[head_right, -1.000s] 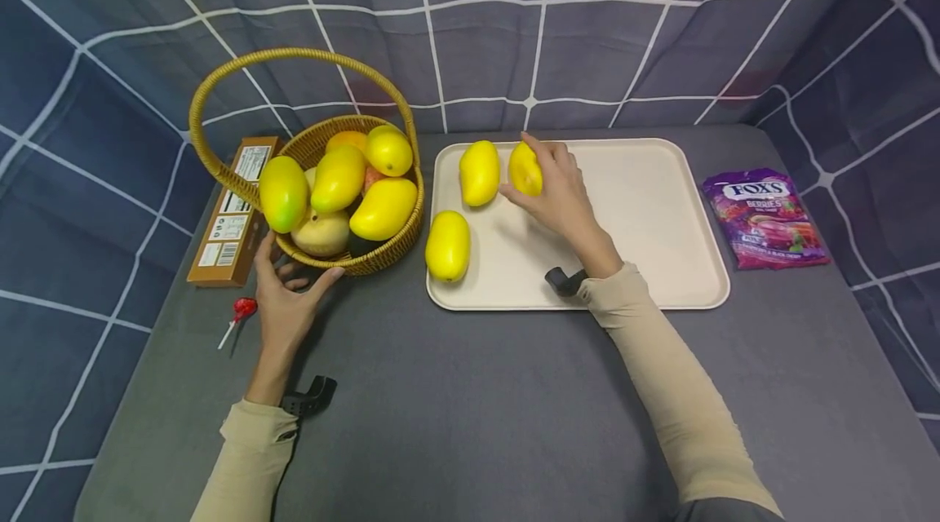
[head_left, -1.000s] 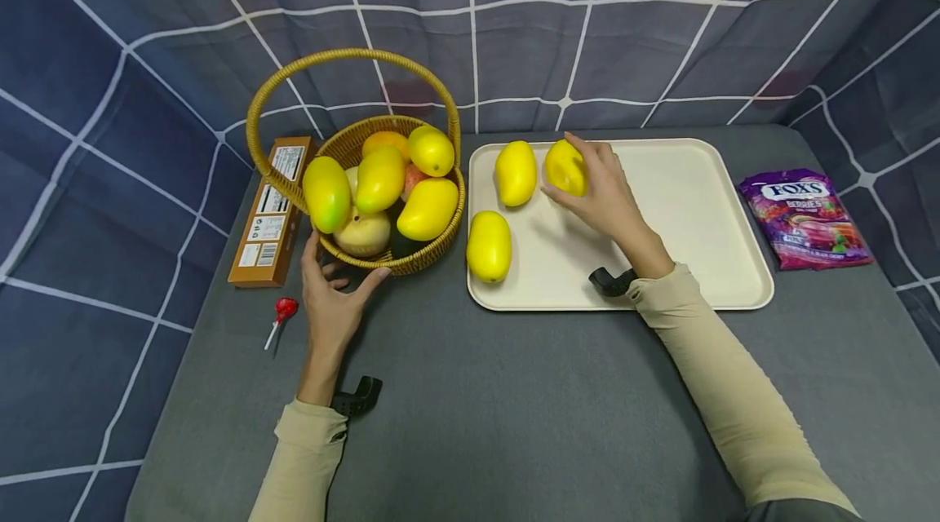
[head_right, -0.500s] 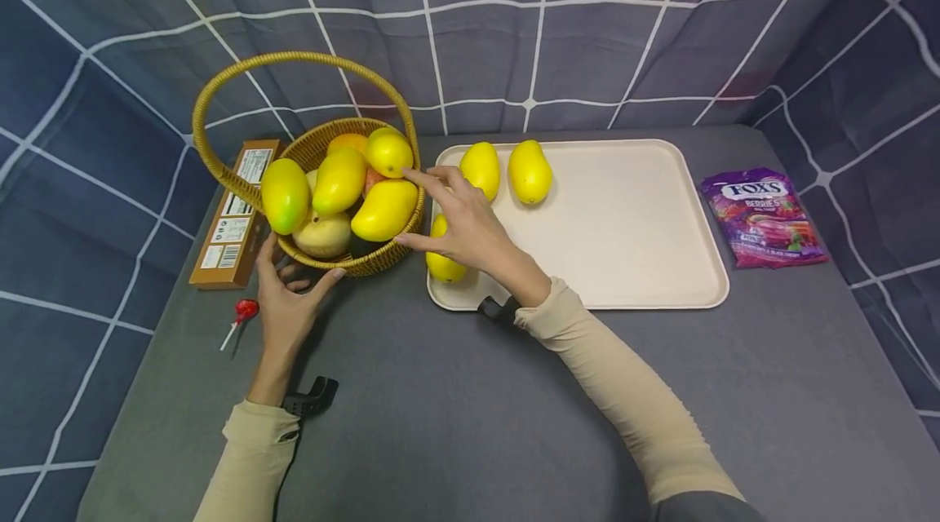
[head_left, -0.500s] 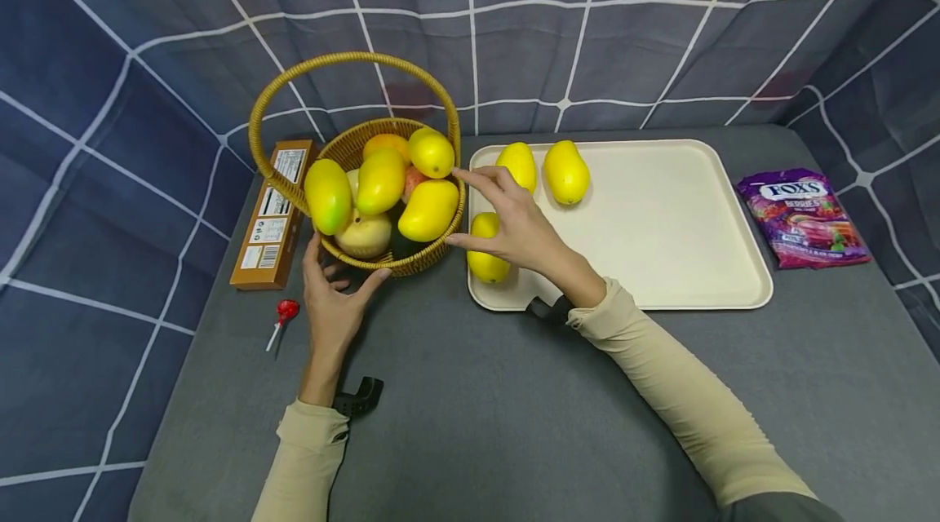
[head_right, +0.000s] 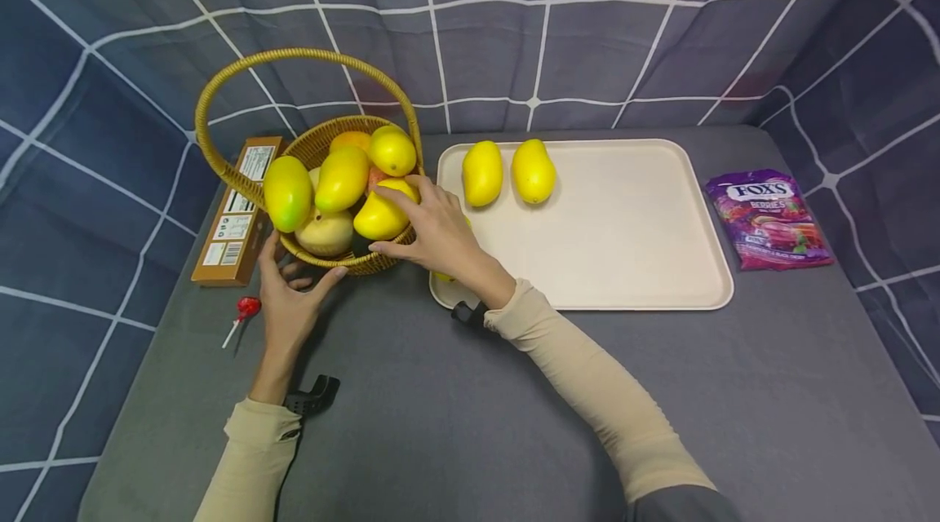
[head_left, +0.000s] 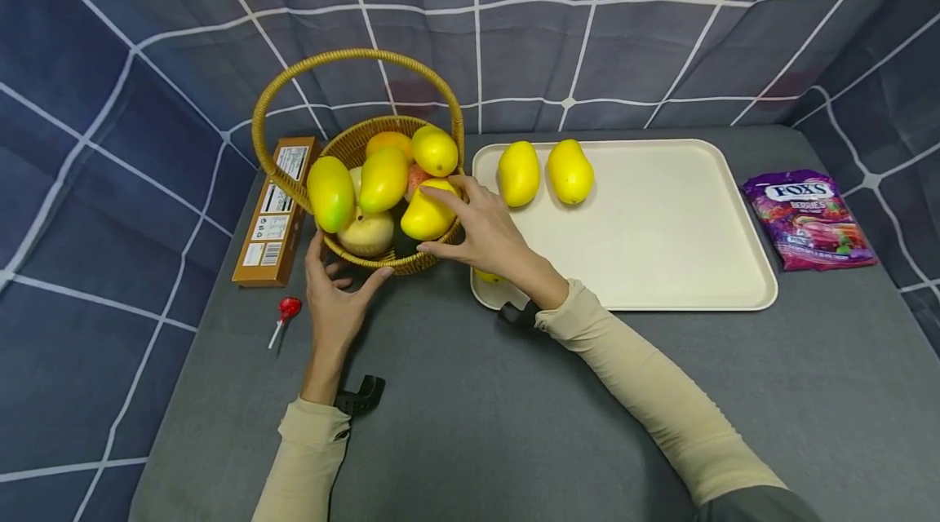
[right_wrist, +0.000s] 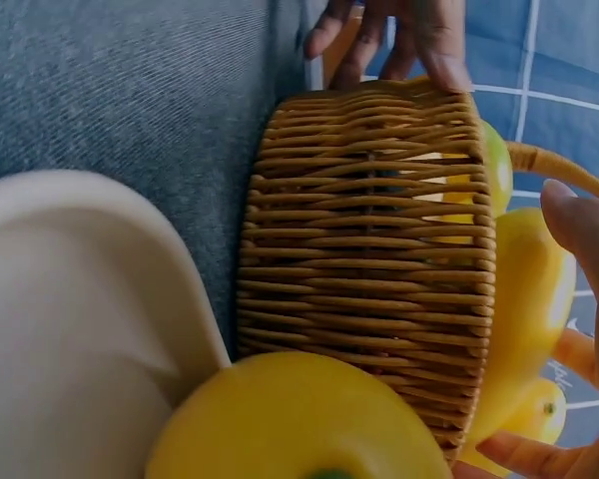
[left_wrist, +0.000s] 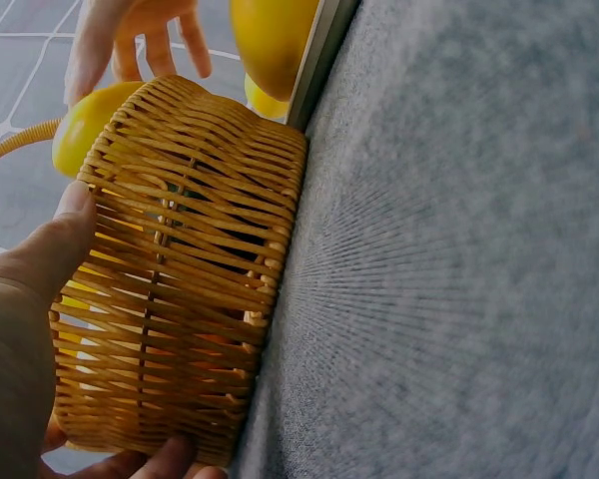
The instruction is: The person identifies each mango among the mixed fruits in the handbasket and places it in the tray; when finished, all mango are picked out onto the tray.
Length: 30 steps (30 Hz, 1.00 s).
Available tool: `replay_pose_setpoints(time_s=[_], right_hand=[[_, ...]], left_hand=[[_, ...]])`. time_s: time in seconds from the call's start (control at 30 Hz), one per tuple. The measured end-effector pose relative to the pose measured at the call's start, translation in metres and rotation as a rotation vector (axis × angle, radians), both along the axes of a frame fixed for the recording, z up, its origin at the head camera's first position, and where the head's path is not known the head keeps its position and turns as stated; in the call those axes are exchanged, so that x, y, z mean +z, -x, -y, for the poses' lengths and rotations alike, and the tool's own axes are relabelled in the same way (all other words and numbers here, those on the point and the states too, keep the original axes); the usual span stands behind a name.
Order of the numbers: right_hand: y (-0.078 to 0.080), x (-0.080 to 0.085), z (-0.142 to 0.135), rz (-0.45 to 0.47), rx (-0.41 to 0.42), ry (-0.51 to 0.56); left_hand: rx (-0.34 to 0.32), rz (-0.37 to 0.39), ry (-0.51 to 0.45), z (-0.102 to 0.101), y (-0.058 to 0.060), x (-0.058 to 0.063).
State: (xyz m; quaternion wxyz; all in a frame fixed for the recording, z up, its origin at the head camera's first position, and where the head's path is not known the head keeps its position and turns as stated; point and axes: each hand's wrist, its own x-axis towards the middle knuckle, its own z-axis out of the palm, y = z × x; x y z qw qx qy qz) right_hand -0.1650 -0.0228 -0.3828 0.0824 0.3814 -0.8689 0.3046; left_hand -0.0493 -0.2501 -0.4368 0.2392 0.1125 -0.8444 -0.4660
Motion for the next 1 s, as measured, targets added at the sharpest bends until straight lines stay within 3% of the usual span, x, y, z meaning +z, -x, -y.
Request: replay_pose_setpoints(time_s=[0.27,0.6,1.0], right_hand=[[0.002,0.000,0.006,0.016,-0.048,-0.007],[0.006,-0.003,0.012,-0.005,-0.050,0.031],[-0.003,0.001,0.014,-0.036,0.069,0.157]], left_hand=[[-0.009,0.001,0.000,0.001,0.003,0.003],[0.001,0.006,0.013,0.002,0.005,0.003],[-0.008,0.016,-0.001,0.002,0.005,0.005]])
